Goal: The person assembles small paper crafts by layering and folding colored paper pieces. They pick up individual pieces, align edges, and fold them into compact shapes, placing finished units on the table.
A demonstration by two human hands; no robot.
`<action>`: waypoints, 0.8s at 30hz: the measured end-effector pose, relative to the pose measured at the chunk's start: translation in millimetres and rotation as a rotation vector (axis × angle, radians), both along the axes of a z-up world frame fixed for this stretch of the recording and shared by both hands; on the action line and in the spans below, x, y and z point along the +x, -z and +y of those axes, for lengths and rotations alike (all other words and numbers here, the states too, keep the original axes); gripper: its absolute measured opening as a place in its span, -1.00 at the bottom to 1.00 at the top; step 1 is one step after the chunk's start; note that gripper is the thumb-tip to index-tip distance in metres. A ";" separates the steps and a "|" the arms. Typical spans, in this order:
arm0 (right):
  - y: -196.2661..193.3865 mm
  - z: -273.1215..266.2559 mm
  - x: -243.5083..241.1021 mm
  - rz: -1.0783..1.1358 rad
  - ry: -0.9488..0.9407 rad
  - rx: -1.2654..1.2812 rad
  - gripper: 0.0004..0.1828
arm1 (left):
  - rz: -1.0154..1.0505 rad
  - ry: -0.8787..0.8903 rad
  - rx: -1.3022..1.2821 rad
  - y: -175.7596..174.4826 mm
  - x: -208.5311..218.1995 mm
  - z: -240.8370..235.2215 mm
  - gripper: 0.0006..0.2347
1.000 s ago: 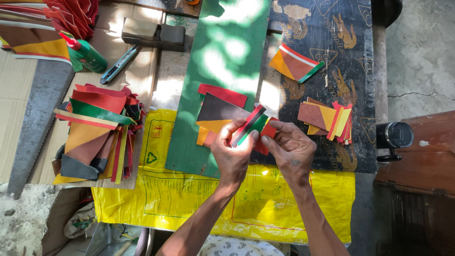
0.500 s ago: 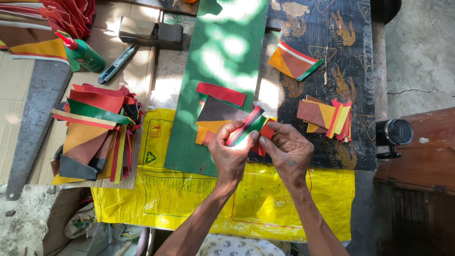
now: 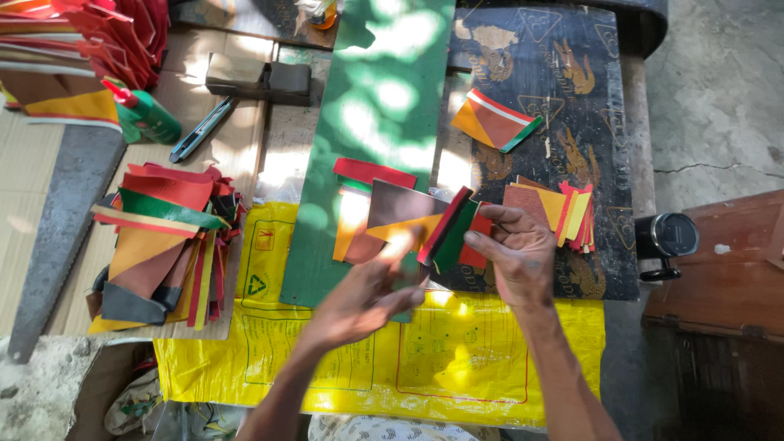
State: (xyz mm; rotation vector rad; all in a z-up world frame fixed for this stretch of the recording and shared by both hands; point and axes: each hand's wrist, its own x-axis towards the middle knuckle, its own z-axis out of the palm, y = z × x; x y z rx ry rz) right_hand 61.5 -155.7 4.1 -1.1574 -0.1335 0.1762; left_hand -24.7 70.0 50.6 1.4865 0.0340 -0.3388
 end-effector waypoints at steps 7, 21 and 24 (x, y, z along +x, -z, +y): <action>-19.7 1.0 -12.6 -0.016 -0.164 -0.116 -0.59 | -0.949 0.020 0.485 -13.3 82.5 17.7 -0.35; -9.7 7.2 -18.5 0.010 -0.058 -0.139 -0.56 | -0.147 0.290 -0.122 50.2 111.4 3.9 -0.57; -14.9 5.2 -19.1 0.033 -0.103 -0.215 -0.54 | -0.178 0.328 -0.049 50.2 113.4 7.3 -0.53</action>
